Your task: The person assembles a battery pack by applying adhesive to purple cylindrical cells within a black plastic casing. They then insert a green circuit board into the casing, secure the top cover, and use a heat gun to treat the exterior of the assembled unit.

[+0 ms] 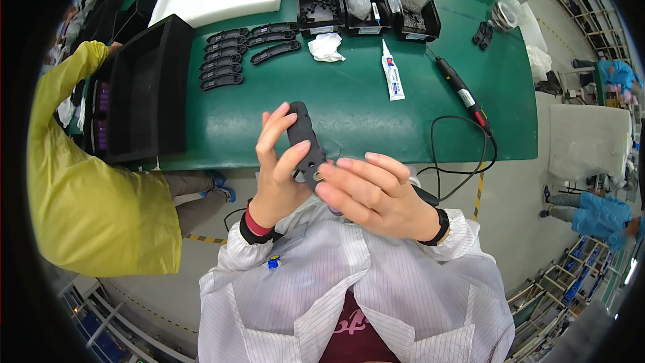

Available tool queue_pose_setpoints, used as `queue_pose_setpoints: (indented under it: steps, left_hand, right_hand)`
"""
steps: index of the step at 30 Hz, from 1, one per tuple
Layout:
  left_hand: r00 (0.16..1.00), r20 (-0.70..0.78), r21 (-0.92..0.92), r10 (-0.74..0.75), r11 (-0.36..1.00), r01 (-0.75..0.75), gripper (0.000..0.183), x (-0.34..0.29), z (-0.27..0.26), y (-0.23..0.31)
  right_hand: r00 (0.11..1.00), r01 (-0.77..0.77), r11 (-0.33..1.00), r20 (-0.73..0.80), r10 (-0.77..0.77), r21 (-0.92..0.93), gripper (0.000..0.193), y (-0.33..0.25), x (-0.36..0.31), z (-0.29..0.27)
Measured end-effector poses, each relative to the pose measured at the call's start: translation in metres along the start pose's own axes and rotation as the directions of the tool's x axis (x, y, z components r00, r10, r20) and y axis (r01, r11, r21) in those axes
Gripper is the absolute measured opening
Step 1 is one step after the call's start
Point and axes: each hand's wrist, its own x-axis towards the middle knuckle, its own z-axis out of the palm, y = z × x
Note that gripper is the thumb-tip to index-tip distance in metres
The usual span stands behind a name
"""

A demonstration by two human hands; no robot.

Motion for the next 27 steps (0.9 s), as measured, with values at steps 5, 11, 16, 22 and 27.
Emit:
queue_pose_setpoints:
  steps: [5, 11, 16, 22, 27]
  left_hand:
    - [0.961, -0.244, -0.490, -0.131, 0.872, -0.006, 0.102, -0.011, 0.018, 0.014]
    - [0.954, -0.192, -0.968, -0.231, 0.206, -0.145, 0.103, -0.008, 0.012, 0.053]
    - [0.991, -0.054, -0.992, -0.125, 0.123, -0.039, 0.075, -0.018, 0.000, 0.050]
    - [1.000, 0.017, -0.991, -0.024, 0.134, 0.020, 0.070, -0.020, -0.007, 0.044]
    - [0.996, 0.018, -0.965, 0.083, 0.262, -0.005, 0.070, -0.019, 0.000, 0.028]
  right_hand:
    - [0.967, -0.216, 0.849, -0.018, 0.256, 0.483, 0.097, 0.009, 0.001, 0.007]
    - [0.971, -0.221, 0.755, 0.066, 0.230, 0.617, 0.111, 0.018, -0.005, 0.000]
    - [0.982, -0.152, 0.758, 0.010, 0.189, 0.634, 0.099, 0.011, -0.009, 0.000]
    - [0.982, -0.090, 0.774, -0.073, 0.174, 0.627, 0.088, 0.001, -0.009, 0.005]
    - [0.988, 0.007, 0.828, -0.132, 0.081, 0.561, 0.065, 0.002, -0.015, 0.008]
